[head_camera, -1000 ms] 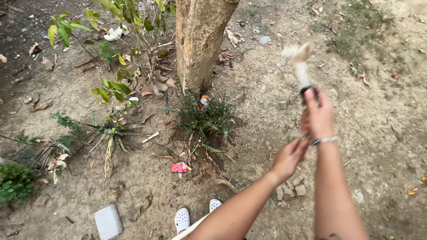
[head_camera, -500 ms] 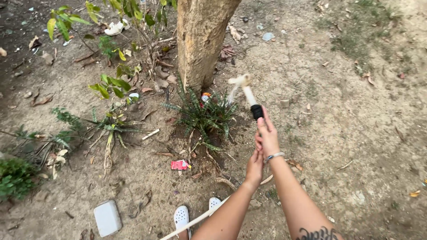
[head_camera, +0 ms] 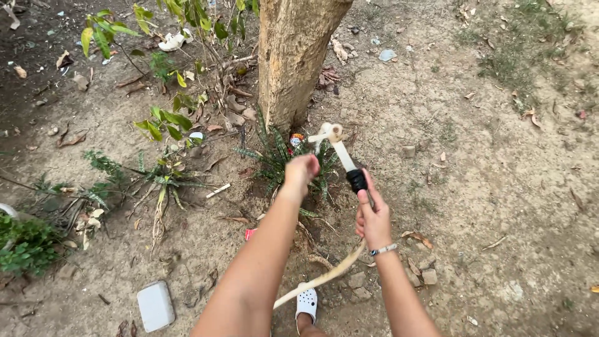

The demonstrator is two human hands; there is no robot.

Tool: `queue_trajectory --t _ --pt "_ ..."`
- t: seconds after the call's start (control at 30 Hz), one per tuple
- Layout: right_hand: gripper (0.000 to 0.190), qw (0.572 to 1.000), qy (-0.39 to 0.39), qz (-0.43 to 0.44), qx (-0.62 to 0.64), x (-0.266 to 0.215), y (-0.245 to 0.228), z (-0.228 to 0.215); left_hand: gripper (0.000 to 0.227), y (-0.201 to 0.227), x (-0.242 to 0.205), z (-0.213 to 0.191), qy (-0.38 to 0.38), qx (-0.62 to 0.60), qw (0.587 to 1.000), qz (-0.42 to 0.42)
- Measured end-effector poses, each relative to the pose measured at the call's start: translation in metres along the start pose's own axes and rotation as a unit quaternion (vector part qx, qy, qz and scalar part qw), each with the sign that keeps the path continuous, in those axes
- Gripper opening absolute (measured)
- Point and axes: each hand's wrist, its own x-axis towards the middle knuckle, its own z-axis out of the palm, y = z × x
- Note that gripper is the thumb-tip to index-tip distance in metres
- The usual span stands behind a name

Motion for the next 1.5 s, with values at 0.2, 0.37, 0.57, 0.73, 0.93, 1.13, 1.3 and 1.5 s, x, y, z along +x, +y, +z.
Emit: queue_trajectory --t 0.2,0.37,0.57,0.73,0.93,1.13,1.3,1.5 --pt "0.057 1.000 0.005 -0.018 -0.003 -0.016 0.010 0.016 0.025 0.072 0.031 0.032 -0.029 -0.019 0.999 -0.005" --pt "0.060 1.000 0.010 -0.009 -0.006 -0.018 -0.009 0.028 0.027 0.080 0.037 0.043 -0.066 0.016 0.998 0.007" --pt "0.063 0.998 -0.046 0.005 -0.046 0.006 -0.038 0.034 0.022 0.122 0.007 0.056 -0.061 0.008 0.998 0.002" --pt "0.061 0.996 -0.078 -0.004 -0.032 0.002 -0.050 0.042 0.020 0.131 0.021 0.045 -0.042 0.040 0.998 -0.007" --pt "0.060 0.995 -0.041 -0.027 -0.090 0.002 -0.031 0.043 0.026 0.142 0.002 0.047 -0.039 0.035 0.999 -0.001" --pt "0.062 0.991 -0.036 -0.035 -0.121 0.004 -0.021 0.038 0.022 0.131 0.018 0.043 -0.047 0.035 0.998 0.014" --pt "0.063 0.995 -0.014 -0.020 -0.100 0.002 -0.030 0.046 0.023 0.114 0.050 0.034 -0.087 0.004 0.996 0.027" --pt "0.056 0.982 -0.008 -0.039 -0.184 -0.002 -0.045 0.061 0.026 0.138 0.029 0.033 -0.078 0.019 0.996 0.032"
